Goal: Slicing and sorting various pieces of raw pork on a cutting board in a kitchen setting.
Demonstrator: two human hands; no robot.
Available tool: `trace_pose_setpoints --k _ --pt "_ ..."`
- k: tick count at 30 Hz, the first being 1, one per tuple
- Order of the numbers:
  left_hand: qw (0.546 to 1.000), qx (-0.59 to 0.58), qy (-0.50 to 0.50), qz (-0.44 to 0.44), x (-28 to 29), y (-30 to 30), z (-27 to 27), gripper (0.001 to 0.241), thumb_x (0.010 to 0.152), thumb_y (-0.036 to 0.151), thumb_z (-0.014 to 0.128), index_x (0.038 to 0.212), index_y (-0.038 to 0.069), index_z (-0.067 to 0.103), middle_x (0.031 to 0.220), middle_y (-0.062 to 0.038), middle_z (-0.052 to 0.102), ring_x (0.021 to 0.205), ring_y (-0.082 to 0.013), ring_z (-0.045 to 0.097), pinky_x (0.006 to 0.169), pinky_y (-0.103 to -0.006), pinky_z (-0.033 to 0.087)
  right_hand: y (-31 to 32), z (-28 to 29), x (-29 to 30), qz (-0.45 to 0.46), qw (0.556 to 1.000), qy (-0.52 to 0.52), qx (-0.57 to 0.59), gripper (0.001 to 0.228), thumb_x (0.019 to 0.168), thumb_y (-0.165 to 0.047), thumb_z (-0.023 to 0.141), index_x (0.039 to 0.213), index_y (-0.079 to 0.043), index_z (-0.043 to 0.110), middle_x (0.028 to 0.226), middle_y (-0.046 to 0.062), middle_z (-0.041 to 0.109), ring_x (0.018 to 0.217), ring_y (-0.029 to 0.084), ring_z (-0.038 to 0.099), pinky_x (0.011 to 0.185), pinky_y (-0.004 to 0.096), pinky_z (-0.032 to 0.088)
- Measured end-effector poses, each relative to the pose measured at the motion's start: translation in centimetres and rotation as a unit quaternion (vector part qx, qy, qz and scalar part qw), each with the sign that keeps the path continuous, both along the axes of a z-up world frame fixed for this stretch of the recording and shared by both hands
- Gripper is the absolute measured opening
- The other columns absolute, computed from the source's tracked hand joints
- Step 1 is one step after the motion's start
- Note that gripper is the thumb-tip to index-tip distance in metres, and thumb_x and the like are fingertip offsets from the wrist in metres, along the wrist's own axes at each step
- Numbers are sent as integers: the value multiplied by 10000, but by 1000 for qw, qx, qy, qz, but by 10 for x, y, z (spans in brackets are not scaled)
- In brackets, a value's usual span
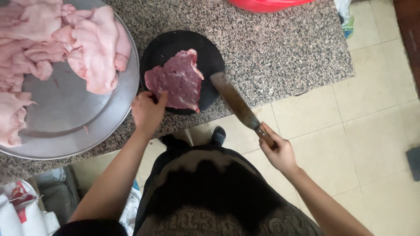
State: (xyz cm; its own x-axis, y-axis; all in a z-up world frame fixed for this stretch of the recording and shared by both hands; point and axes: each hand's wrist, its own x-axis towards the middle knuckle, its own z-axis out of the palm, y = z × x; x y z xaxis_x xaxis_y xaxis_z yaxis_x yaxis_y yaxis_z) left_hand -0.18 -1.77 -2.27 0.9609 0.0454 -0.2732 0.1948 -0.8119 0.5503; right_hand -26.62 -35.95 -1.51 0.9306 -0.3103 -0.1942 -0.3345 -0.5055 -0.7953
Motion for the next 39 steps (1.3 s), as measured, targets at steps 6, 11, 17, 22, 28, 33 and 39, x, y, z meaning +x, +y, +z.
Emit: trace_pose_setpoints --k 6,11,17,22,28,33,39 --pt "989 33 -140 -30 12 -30 -38 472 711 368 869 974 12 706 1102 -239 623 1080 -422 567 941 -492 475 29 -2 30 -73 986 -84 122 611 954 -13 673 1536 -103 513 1166 40 687 896 63 581 742 242 499" --pt "902 -385 32 192 14 -24 -59 248 842 164 728 1036 82 597 1009 -160 670 913 -318 653 872 -477 568 33 -4 30 -93 981 -67 154 626 938 -13 669 1532 -125 507 1032 -2 678 731 32 547 608 215 490" --pt "633 -696 172 293 7 11 -78 246 923 82 638 1154 164 621 1159 -31 700 1067 -212 683 974 -458 552 30 -7 26 -106 978 -39 175 660 939 -4 645 1558 -151 470 890 -2 650 617 40 520 513 229 466" --pt "599 -716 223 282 11 17 -74 270 1018 198 650 1285 166 644 1284 3 671 1176 -172 649 1017 -393 531 31 -2 31 -133 971 -14 196 669 940 -11 633 1564 -172 452 810 5 626 544 56 509 451 244 453" --pt "704 -666 132 208 25 -7 32 379 928 98 600 1283 206 526 1164 2 684 1040 -200 694 818 -409 610 26 -11 30 -138 970 -43 193 654 941 -19 637 1554 -158 458 844 -3 656 565 49 523 459 230 459" --pt "772 -619 124 78 46 -17 71 238 1024 140 530 1260 152 503 1058 -173 687 693 -326 643 406 -444 453 30 4 27 -177 962 -64 200 652 931 -22 648 1545 -145 466 794 -11 627 547 49 526 443 236 455" --pt "787 -590 177 -32 62 -94 152 339 922 125 531 1258 96 504 1093 -118 708 870 -261 715 710 -377 597 29 2 8 -274 936 -92 203 652 924 -29 645 1539 -150 466 707 -8 587 479 63 501 416 251 441"
